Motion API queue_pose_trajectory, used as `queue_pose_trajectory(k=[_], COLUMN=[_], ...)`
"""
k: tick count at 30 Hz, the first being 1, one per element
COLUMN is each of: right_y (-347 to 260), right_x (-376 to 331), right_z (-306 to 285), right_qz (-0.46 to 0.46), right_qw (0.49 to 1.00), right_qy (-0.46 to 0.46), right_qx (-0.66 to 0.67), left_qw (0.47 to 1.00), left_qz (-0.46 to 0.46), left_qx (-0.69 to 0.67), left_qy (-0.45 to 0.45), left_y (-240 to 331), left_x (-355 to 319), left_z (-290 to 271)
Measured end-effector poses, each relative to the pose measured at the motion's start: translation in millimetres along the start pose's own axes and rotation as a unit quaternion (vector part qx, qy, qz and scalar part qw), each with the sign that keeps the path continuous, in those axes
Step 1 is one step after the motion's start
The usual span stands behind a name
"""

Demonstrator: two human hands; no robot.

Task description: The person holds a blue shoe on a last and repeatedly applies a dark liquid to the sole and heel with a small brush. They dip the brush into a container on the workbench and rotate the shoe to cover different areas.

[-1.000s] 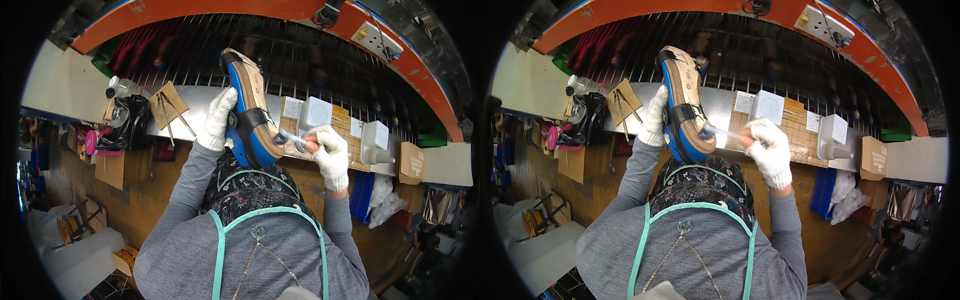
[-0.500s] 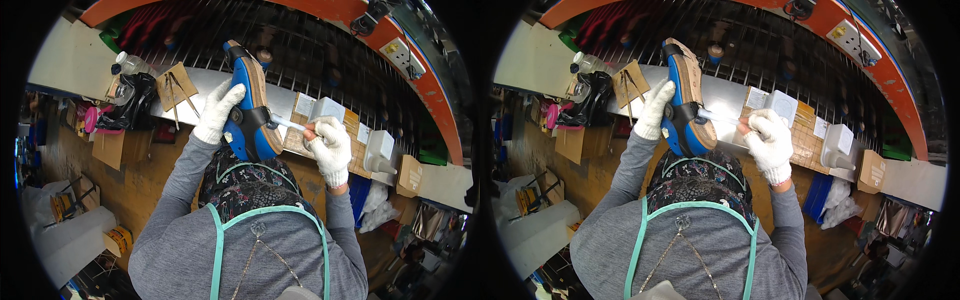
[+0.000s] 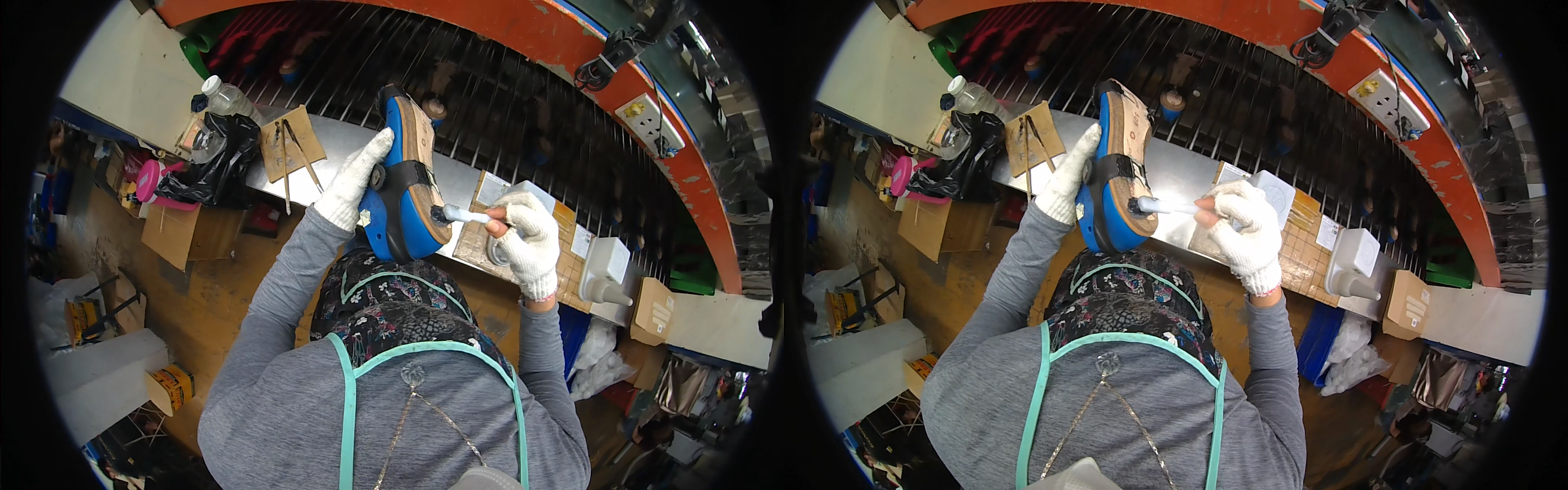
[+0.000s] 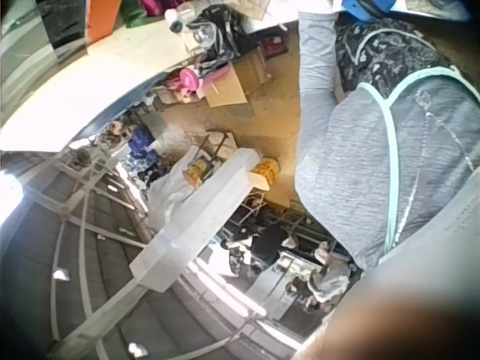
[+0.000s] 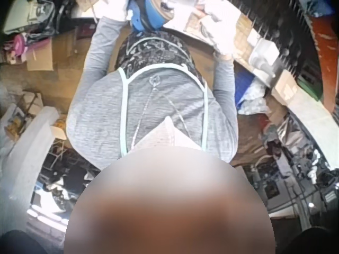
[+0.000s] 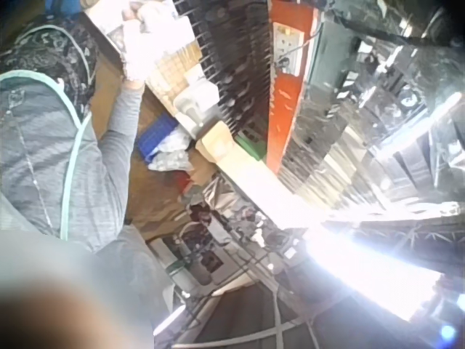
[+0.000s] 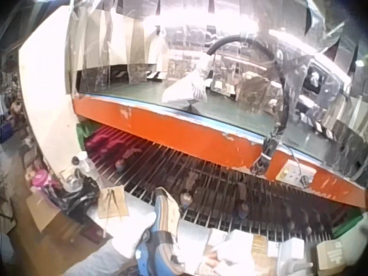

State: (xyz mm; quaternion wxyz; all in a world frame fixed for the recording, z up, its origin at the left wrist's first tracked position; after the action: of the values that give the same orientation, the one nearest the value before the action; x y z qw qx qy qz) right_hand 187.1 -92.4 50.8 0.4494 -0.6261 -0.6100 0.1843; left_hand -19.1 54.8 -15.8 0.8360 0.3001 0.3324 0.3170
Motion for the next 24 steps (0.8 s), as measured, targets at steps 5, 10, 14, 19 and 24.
queue_pose_trajectory(k=[5,10,14,19,24], right_y=[-4,-13,-19,-27,-28], right_x=[6,15,27,38,40], right_z=[-4,-11,-17,-21,-28], right_qz=[-0.042,-0.076,-0.099,-0.117,-0.114], right_qw=[0.999,0.997,0.994,0.987,0.981], right_qy=[0.002,-0.002,-0.038,-0.105,-0.154], right_qx=[0.003,0.031,0.035,0.033,-0.013], left_qw=[0.991,0.973,0.919,0.925,0.862], left_qz=[-0.058,-0.039,0.168,0.117,0.132], left_qx=[-0.1,-0.045,0.22,0.227,0.434], left_qy=[-0.064,-0.221,-0.282,-0.283,-0.227], left_y=[-20,-33,-33,-42,-68], left_x=[4,-1,-17,-40,-52], left_z=[14,53,80,83,82])
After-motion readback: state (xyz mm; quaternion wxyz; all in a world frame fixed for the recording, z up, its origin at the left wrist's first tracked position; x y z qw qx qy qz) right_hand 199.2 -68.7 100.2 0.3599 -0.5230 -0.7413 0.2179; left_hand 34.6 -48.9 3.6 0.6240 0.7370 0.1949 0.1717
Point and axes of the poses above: each hand's wrist, its own x-axis towards the middle knuckle, its own z-axis out of the palm, y = z × x, the point moved 6 cm from there along x, towards the middle knuckle, and after that the axes turned 3 degrees about -x, right-handed, at the moved point
